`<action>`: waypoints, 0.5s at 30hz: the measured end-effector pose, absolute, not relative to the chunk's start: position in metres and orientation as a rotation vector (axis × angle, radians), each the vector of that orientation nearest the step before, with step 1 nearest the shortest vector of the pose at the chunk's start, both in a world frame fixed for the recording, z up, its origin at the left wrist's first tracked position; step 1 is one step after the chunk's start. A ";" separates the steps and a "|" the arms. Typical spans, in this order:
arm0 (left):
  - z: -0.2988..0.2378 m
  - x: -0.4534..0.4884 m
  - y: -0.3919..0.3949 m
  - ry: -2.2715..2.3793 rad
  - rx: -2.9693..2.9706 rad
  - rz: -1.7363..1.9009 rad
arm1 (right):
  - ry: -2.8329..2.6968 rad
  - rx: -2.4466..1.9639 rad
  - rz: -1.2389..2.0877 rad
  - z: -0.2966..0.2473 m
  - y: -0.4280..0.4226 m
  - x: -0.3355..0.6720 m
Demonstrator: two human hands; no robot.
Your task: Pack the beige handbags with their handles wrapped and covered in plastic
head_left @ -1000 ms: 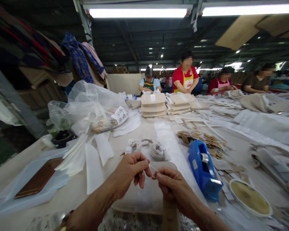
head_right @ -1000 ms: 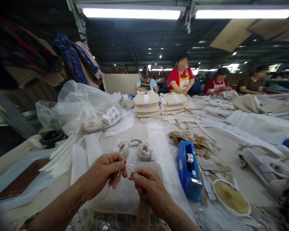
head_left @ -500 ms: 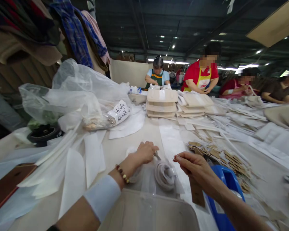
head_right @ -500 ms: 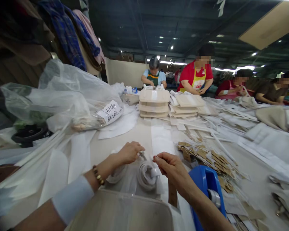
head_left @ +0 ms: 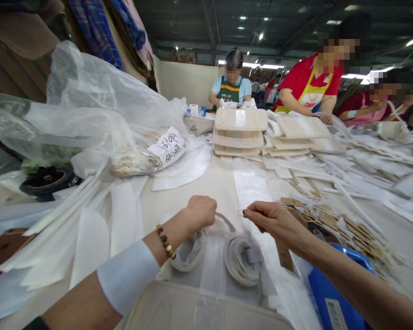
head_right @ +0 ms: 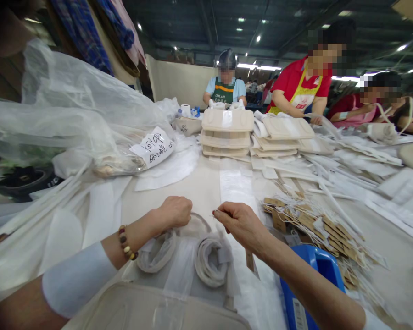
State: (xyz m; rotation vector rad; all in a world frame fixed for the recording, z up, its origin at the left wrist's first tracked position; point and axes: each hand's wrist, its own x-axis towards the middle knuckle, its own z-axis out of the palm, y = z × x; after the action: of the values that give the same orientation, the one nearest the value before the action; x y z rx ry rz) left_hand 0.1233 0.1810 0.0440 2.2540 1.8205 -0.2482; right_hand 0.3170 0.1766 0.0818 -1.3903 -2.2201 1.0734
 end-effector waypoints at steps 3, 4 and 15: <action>0.054 0.123 0.173 1.879 2.176 -0.266 | -2.405 -1.502 0.801 0.080 0.195 0.311; 0.059 0.126 0.169 1.887 2.174 -0.250 | -2.445 -1.529 0.748 0.077 0.202 0.308; 0.025 0.174 0.140 1.838 2.041 0.026 | -2.717 -1.514 1.229 0.024 0.237 0.282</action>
State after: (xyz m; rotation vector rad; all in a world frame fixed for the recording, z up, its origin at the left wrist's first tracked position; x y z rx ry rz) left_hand 0.1745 0.1401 0.0247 2.0415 1.8385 0.0263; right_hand 0.2823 0.2374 0.0242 -1.5141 -2.7173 1.2286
